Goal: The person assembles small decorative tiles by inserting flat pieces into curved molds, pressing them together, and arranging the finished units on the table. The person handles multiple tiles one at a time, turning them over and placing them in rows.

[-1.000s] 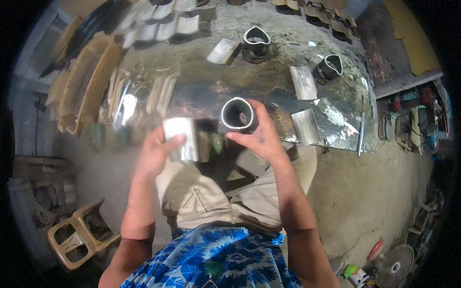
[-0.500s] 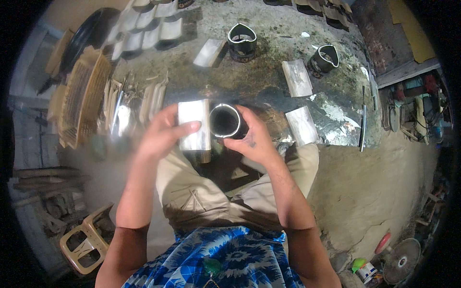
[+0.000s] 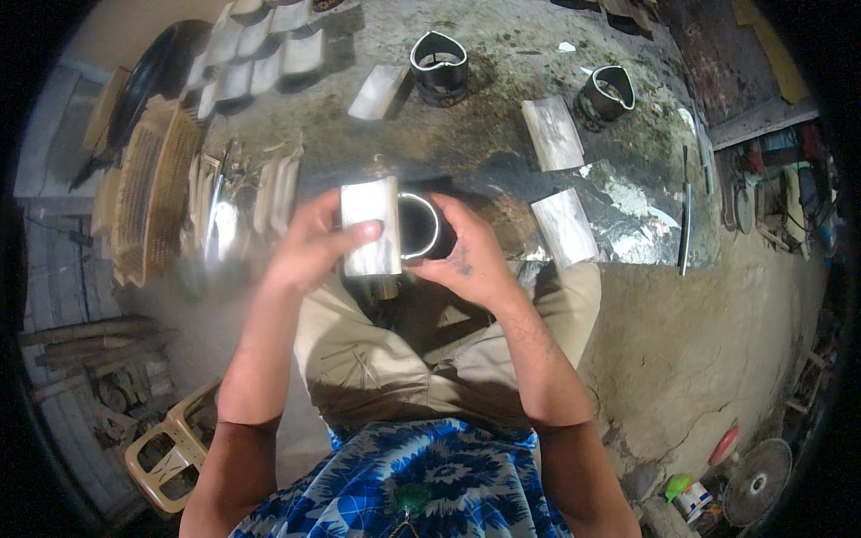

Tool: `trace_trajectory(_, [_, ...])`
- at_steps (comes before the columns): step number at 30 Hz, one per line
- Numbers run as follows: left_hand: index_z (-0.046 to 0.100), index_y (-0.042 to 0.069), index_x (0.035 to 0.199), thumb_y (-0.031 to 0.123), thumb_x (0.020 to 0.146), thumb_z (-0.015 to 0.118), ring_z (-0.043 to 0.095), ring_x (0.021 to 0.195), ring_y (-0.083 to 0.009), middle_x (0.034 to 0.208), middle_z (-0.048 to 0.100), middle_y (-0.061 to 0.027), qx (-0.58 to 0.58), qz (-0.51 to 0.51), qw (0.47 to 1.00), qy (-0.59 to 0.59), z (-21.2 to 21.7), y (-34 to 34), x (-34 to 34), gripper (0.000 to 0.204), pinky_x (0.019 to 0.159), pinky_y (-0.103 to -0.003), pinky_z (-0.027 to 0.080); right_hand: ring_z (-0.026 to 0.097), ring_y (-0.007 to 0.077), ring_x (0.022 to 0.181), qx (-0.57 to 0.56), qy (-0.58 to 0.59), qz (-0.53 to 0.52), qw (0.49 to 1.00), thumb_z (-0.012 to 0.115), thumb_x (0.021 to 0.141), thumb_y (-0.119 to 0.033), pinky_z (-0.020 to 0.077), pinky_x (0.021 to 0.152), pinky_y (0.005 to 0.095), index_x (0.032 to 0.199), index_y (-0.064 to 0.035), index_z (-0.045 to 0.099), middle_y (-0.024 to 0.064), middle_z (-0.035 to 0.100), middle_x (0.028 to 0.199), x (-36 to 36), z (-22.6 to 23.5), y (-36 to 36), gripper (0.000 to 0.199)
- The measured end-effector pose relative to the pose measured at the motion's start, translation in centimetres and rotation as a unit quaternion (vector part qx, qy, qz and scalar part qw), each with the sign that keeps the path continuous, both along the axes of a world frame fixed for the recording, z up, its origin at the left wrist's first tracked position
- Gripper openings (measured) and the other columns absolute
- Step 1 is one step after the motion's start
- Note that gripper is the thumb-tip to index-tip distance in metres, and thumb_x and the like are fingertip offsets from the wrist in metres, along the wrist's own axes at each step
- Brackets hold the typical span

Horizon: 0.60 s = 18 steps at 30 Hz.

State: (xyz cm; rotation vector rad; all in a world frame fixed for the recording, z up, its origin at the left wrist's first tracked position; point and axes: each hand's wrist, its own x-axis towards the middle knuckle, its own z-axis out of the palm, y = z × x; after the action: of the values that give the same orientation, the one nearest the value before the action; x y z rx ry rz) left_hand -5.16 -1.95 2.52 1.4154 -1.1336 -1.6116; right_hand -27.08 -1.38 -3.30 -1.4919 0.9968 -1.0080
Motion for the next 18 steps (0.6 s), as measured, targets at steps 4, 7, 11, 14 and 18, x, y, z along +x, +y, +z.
trace_trajectory(4, [0.059,-0.007,0.122,0.012,0.081,0.081,0.065,0.096,-0.0162,0.107,0.069,-0.0132,0.006,-0.002,1.0,-0.003,-0.22,-0.11,-0.07,0.05,0.085,-0.03,0.053,0.063,0.0226,0.111,-0.015,0.01,0.005,1.0,0.087,0.067,-0.014,0.0486,0.097,0.0351,0.129,-0.0015,0.054,0.013,0.065,0.119,-0.11,0.02,-0.08,0.071])
trace_trajectory(7, [0.059,-0.005,0.125,0.012,0.084,0.078,0.067,0.094,-0.0181,0.108,0.07,-0.0132,0.0,-0.019,1.0,-0.022,-0.35,-0.31,-0.06,0.049,0.083,-0.033,0.055,0.063,0.023,0.111,-0.015,-0.004,0.01,1.0,0.087,0.067,-0.014,0.0488,0.097,0.0355,0.129,-0.0019,0.054,0.013,0.065,0.119,-0.14,-0.04,-0.13,0.071])
trace_trajectory(11, [0.062,-0.007,0.12,0.013,0.083,0.079,0.067,0.091,-0.0178,0.105,0.071,-0.0137,0.027,-0.018,0.999,-0.002,-0.22,-0.22,-0.04,0.045,0.082,-0.032,0.054,0.063,0.0237,0.111,-0.016,0.009,0.008,1.0,0.086,0.068,-0.014,0.0489,0.096,0.0358,0.129,-0.0017,0.054,0.0133,0.065,0.118,-0.15,-0.1,-0.19,0.07])
trace_trajectory(14, [0.063,-0.007,0.119,0.013,0.083,0.079,0.067,0.09,-0.0179,0.104,0.071,-0.0144,0.034,-0.012,0.999,0.011,-0.12,-0.15,-0.17,0.044,0.082,-0.032,0.054,0.063,0.0244,0.111,-0.012,0.019,0.009,1.0,0.086,0.067,-0.013,0.0488,0.096,0.0357,0.129,-0.0011,0.054,0.014,0.064,0.118,-0.25,-0.17,-0.21,0.071])
trace_trajectory(18, [0.063,-0.008,0.118,0.014,0.083,0.08,0.067,0.09,-0.0177,0.104,0.071,-0.0147,0.047,-0.011,0.999,-0.004,-0.05,-0.19,-0.19,0.045,0.081,-0.032,0.054,0.063,0.0253,0.112,-0.018,0.024,0.013,0.999,0.086,0.066,-0.014,0.0491,0.096,0.0355,0.129,-0.0006,0.054,0.0151,0.064,0.119,-0.39,-0.35,-0.32,0.072])
